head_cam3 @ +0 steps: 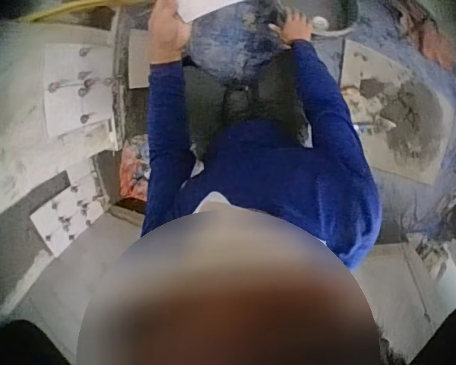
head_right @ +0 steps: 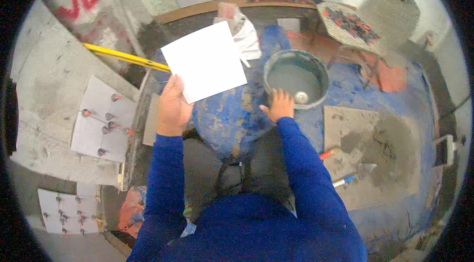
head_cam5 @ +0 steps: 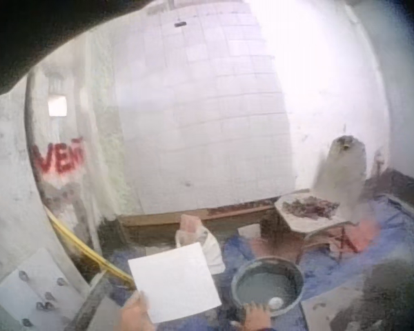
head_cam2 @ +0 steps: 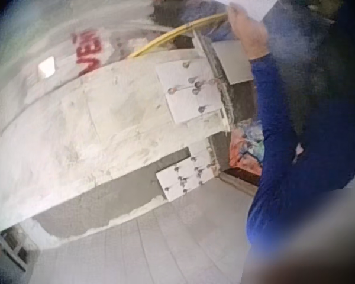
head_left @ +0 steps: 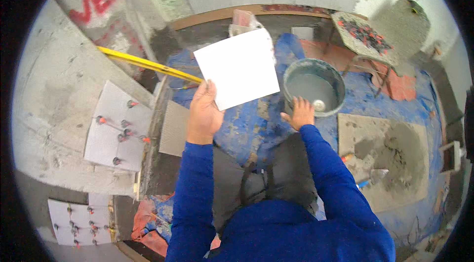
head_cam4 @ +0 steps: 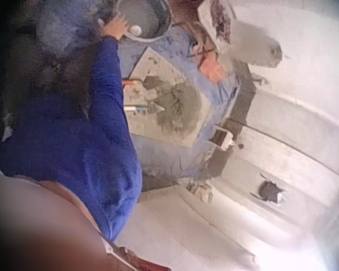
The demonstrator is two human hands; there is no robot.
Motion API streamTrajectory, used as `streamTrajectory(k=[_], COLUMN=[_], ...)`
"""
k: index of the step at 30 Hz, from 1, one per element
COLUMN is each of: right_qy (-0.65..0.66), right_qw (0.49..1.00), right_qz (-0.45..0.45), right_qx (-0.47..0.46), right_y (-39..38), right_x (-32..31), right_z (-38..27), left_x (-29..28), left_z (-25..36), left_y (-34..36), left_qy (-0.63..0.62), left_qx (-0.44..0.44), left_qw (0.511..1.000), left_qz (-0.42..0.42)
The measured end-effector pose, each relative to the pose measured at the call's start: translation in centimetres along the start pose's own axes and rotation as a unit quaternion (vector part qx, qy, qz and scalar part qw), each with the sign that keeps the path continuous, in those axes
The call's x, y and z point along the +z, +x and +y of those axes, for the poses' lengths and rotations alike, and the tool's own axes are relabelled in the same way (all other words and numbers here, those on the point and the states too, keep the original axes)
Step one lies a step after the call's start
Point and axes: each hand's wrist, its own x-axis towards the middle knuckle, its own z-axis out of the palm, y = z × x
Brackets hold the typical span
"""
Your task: The person applies adhesive to a tile with a notched trowel, places the tile on a wall, and secures it with tile spacers. They use a rubber mallet to tap the tile into place and adjust the spacers to ensure alignment.
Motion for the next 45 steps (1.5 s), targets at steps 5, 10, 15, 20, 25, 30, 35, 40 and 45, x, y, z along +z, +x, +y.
streamTrajectory(k=[5,10,15,20,25,30,35,40,45], right_qy=[0.087,-0.021,-0.039,-0.059,0.08,0.09,0.032,0.02,-0.039], right_qw=[0.995,0.999,0.998,0.997,0.994,0.996,0.998,0.997,0.995], right_qz=[-0.003,-0.038,-0.025,-0.018,0.001,-0.024,0.041,0.034,0.014], right_qx=[-0.059,-0.026,-0.039,-0.039,-0.073,-0.011,0.026,0.063,0.086], right_y=[0.3,0.3,0.4,0.1,-0.2,-0.5,-0.5,0.1,-0.1], right_x=[-1.6,0.2,1.0,-0.4,-3.2,-3.3,-1.2,0.7,1.4], right_z=[-0.2,0.7,1.1,0.5,0.1,0.0,-1.1,-1.4,-1.9], left_x=[0.3,-3.7,-6.2,-6.1,-11.3,-16.2,-19.1,-21.4,-21.3], left_z=[4.8,17.3,24.9,29.0,18.3,2.2,-5.5,-8.3,-13.4], left_y=[-2.2,-6.5,-10.4,-12.2,-12.1,-9.0,-6.0,-3.2,-4.2], left_qy=[0.079,0.218,0.359,0.378,0.245,0.186,0.053,-0.211,-0.367], left_qx=[0.111,0.186,0.26,0.318,0.087,-0.165,-0.283,-0.496,-0.594], left_qw=[0.982,0.941,0.849,0.811,0.91,0.927,0.944,0.841,0.69], left_qz=[0.129,0.178,0.289,0.314,0.324,0.28,0.16,-0.039,-0.192])
